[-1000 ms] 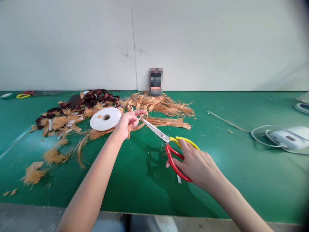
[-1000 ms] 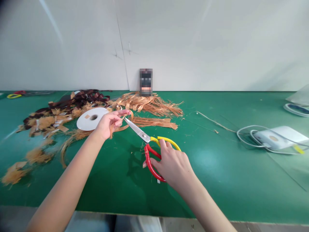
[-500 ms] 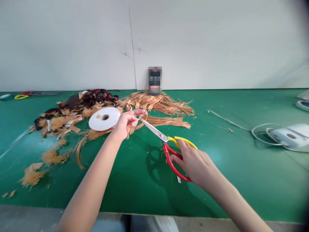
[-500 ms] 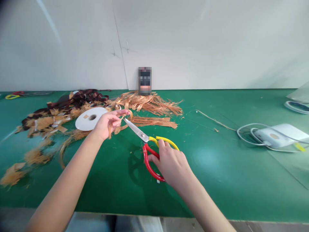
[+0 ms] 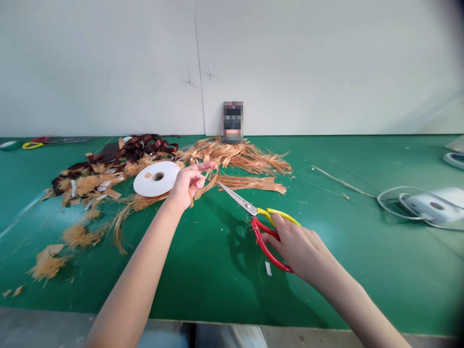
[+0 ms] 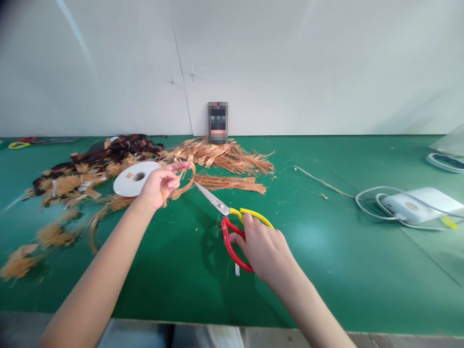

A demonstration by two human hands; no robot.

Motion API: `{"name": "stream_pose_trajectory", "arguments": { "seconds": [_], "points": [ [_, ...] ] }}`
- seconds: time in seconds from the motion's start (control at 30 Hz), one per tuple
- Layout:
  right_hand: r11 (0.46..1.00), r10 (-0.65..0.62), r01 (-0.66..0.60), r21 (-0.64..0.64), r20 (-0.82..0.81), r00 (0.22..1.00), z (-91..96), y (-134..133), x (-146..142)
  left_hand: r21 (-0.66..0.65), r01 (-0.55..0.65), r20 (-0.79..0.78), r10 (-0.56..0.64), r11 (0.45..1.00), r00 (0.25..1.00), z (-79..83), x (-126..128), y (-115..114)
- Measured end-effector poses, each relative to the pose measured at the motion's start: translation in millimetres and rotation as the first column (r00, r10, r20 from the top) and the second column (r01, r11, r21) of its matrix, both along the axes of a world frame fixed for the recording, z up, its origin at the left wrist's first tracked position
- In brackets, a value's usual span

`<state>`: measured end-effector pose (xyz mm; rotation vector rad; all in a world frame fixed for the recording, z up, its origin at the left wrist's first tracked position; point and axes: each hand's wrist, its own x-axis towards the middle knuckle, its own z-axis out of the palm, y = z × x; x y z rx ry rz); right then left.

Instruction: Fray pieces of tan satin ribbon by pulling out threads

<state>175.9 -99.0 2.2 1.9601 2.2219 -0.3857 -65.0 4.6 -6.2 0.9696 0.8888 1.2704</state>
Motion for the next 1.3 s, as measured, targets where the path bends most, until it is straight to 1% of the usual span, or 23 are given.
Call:
{"name": "stream_pose_trajectory", "arguments": {
  "seconds": [0.1,0.2,0.27,0.33,0.4,0.47,0.53,0.6,0.67,0.7,0.83,0.87,0.97,1.03,1.07,1.1,1.13,1.17,1.23,1.27,1.3],
  "points": [
    [1.0,-0.019,0.019,0.001,-0.046,0.999,-2.7,-1,10,0.022,-0.033,-0.025,0.034,0.999,0.999,0.7,1,0],
    [0.998,-0.064,0.064,0.001,-0.07,0.996,-6.4,0,25,0.048,-0.123,-0.105,0.127,0.991,0.986,1.4,5,-1],
    [0.994,-0.109,0.11,0.022,-0.05,0.993,-11.0,2,37,0.094,-0.173,-0.19,0.188,0.98,0.964,1.9,8,-3],
    [0.986,-0.149,0.152,0.061,-0.052,0.987,-17.4,5,51,0.173,-0.196,-0.258,0.237,0.965,0.937,2.5,10,-4],
    [0.978,-0.177,0.192,0.088,-0.154,0.972,-23.7,9,63,0.234,-0.2,-0.283,0.263,0.952,0.922,2.8,12,-6],
    [0.964,-0.206,0.242,0.108,-0.271,0.94,-27.2,13,70,0.26,-0.198,-0.292,0.273,0.945,0.917,2.5,14,-6],
    [0.934,-0.266,0.326,0.149,-0.32,0.909,-26.3,18,73,0.287,-0.206,-0.314,0.295,0.936,0.903,1.6,16,-7],
    [0.87,-0.362,0.439,0.225,-0.311,0.879,-21.6,23,71,0.306,-0.196,-0.314,0.293,0.932,0.903,0.8,18,-7],
    [0.799,-0.453,0.527,0.289,-0.285,0.845,-15.7,28,69,0.299,-0.169,-0.277,0.255,0.939,0.926,1.1,20,-8],
    [0.774,-0.49,0.556,0.304,-0.269,0.829,-13.0,30,68,0.286,-0.152,-0.266,0.231,0.946,0.936,1.7,22,-9],
    [0.722,-0.605,0.625,0.296,-0.167,0.778,-8.0,36,69,0.246,-0.122,-0.324,0.2,0.962,0.925,5.4,27,-14],
    [0.722,-0.614,0.627,0.294,-0.145,0.775,-8.0,38,71,0.247,-0.112,-0.33,0.192,0.963,0.924,6.1,28,-15],
    [0.755,-0.591,0.592,0.281,-0.101,0.801,-9.1,41,78,0.262,-0.079,-0.291,0.157,0.962,0.944,7.1,31,-17],
    [0.763,-0.606,0.601,0.239,-0.06,0.793,-9.8,43,82,0.264,-0.068,-0.26,0.139,0.962,0.956,6.9,32,-18],
    [0.765,-0.609,0.599,0.239,-0.034,0.792,-10.0,44,83,0.264,-0.066,-0.248,0.134,0.962,0.959,6.6,33,-18],
    [0.764,-0.607,0.586,0.27,-0.009,0.795,-9.9,45,82,0.263,-0.063,-0.242,0.129,0.963,0.962,6.3,33,-18],
    [0.769,-0.579,0.545,0.333,0.004,0.815,-9.7,47,80,0.258,-0.057,-0.242,0.121,0.965,0.963,6.1,34,-18],
    [0.776,-0.521,0.475,0.416,-0.003,0.854,-9.3,49,76,0.244,-0.046,-0.246,0.108,0.969,0.963,6.0,35,-19],
    [0.756,-0.358,0.336,0.561,-0.074,0.931,-8.6,54,62,0.201,-0.02,-0.261,0.073,0.979,0.963,6.3,36,-20],
    [0.777,-0.216,0.272,0.567,-0.166,0.962,-8.5,57,53,0.179,0.001,-0.271,0.048,0.984,0.961,6.6,37,-21],
    [0.814,-0.075,0.221,0.537,-0.28,0.957,-8.8,60,42,0.157,0.029,-0.28,0.017,0.987,0.96,6.9,38,-22]
  ]
}}
